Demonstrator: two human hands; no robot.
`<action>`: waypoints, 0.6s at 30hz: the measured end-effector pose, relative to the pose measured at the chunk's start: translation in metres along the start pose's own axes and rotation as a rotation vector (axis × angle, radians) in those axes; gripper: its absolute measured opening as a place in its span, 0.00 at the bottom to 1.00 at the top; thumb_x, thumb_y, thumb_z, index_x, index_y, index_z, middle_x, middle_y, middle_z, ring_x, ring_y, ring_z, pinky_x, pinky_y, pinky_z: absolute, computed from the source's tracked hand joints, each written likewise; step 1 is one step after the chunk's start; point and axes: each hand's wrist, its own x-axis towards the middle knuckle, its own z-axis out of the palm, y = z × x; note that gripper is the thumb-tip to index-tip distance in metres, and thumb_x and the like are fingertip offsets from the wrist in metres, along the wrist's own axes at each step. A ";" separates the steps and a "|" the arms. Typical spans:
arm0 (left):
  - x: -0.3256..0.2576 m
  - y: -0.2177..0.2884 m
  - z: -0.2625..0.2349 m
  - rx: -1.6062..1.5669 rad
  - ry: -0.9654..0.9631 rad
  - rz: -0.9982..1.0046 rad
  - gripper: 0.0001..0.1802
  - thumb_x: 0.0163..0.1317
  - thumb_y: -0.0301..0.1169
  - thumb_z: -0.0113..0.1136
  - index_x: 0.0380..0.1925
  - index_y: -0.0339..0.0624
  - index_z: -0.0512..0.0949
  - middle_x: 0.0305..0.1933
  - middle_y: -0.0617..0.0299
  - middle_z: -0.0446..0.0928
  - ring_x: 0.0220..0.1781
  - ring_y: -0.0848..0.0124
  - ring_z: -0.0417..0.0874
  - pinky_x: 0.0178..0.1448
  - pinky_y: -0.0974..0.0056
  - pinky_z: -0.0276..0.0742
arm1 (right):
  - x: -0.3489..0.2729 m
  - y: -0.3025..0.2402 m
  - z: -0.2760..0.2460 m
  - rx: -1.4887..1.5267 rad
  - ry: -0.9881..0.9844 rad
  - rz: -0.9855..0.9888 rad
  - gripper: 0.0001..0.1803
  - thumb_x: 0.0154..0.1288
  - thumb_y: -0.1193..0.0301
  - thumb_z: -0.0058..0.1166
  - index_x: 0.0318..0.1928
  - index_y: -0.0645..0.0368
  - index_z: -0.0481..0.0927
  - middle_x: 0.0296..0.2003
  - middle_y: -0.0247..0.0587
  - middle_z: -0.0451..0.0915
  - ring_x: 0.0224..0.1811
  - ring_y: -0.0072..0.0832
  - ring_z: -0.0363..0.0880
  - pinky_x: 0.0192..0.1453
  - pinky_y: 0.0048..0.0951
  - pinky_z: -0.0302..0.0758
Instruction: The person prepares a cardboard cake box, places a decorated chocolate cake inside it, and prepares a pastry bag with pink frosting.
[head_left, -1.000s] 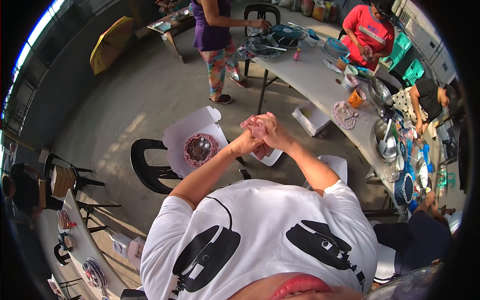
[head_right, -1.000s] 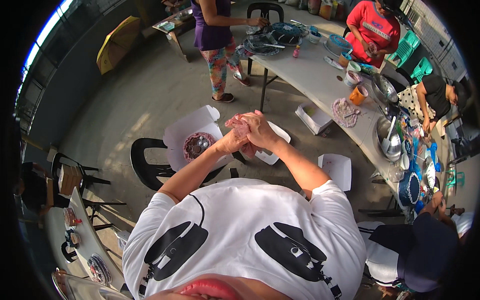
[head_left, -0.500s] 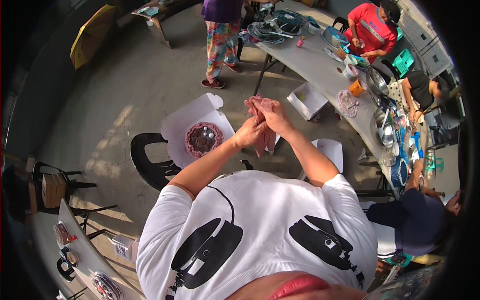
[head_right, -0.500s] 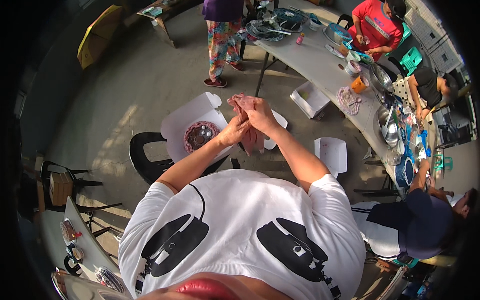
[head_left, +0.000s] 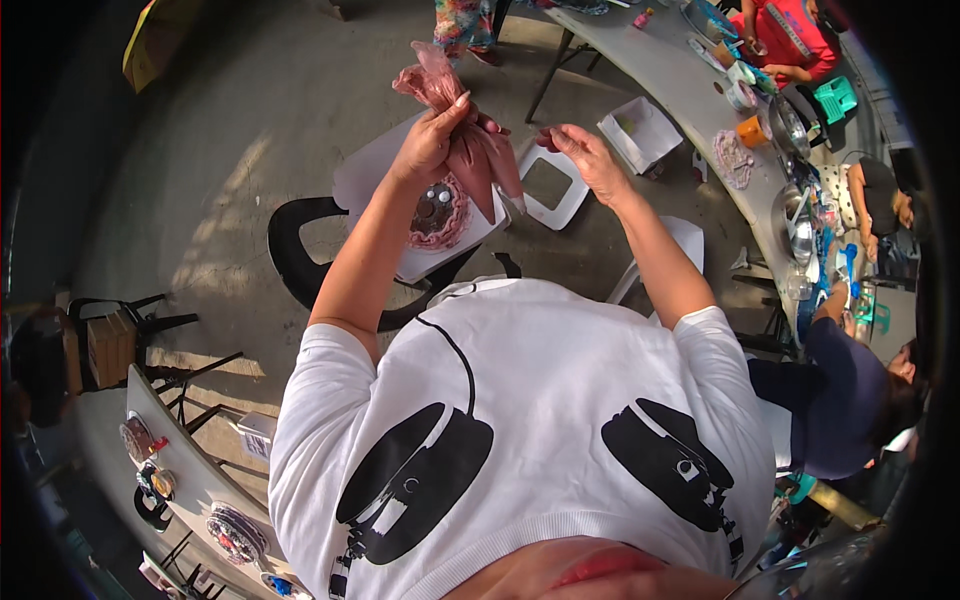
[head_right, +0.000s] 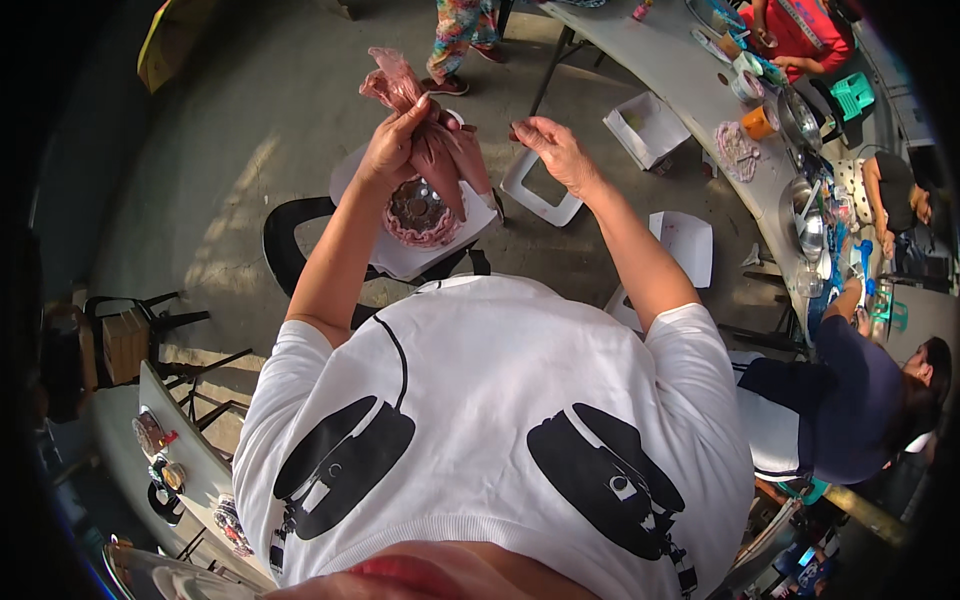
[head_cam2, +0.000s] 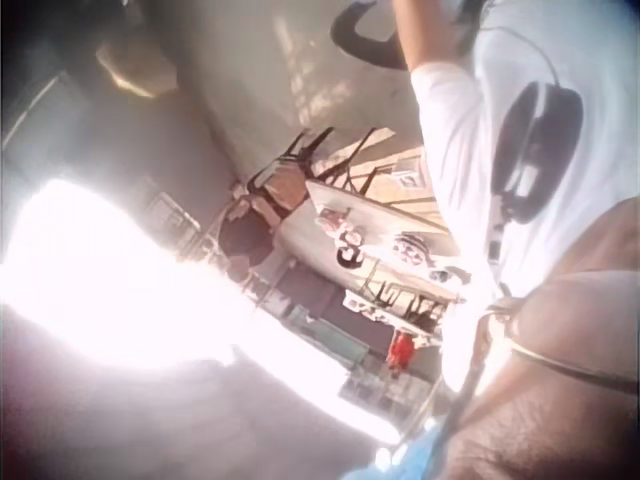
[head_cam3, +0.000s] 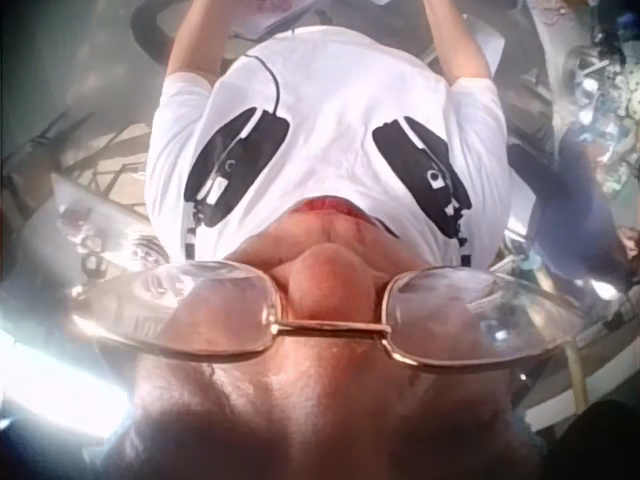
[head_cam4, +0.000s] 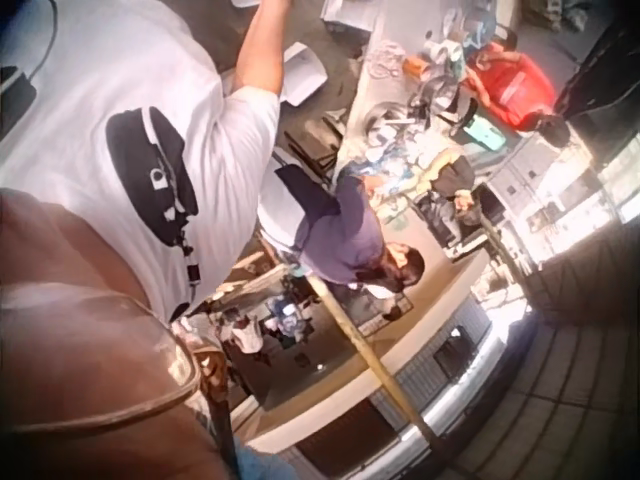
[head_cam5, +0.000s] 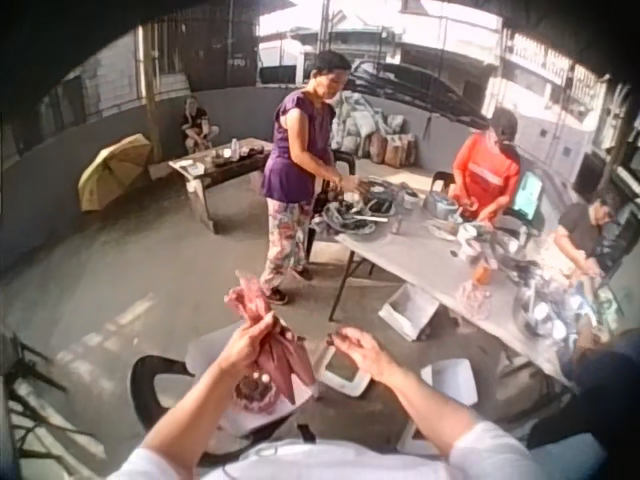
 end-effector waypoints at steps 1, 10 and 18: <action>-0.002 0.006 0.002 -0.034 -0.002 -0.009 0.13 0.60 0.38 0.46 0.27 0.38 0.66 0.29 0.53 0.73 0.33 0.66 0.75 0.39 0.65 0.73 | 0.002 0.006 0.000 0.009 0.005 0.011 0.28 0.57 0.51 0.44 0.43 0.67 0.70 0.38 0.40 0.74 0.45 0.23 0.68 0.53 0.23 0.60; 0.009 0.013 -0.033 -0.564 -0.241 -0.146 0.14 0.59 0.40 0.43 0.24 0.42 0.70 0.34 0.52 0.75 0.48 0.50 0.71 0.53 0.47 0.62 | 0.020 0.039 0.037 0.589 -0.307 0.387 0.37 0.55 0.40 0.33 0.48 0.62 0.66 0.37 0.42 0.74 0.37 0.28 0.74 0.39 0.26 0.70; 0.013 -0.007 -0.053 -0.278 0.114 -0.100 0.19 0.59 0.40 0.44 0.42 0.35 0.68 0.44 0.51 0.72 0.45 0.59 0.73 0.51 0.54 0.67 | 0.015 0.034 0.046 0.552 -0.469 0.527 0.36 0.54 0.40 0.34 0.49 0.58 0.63 0.35 0.41 0.75 0.30 0.30 0.77 0.25 0.27 0.76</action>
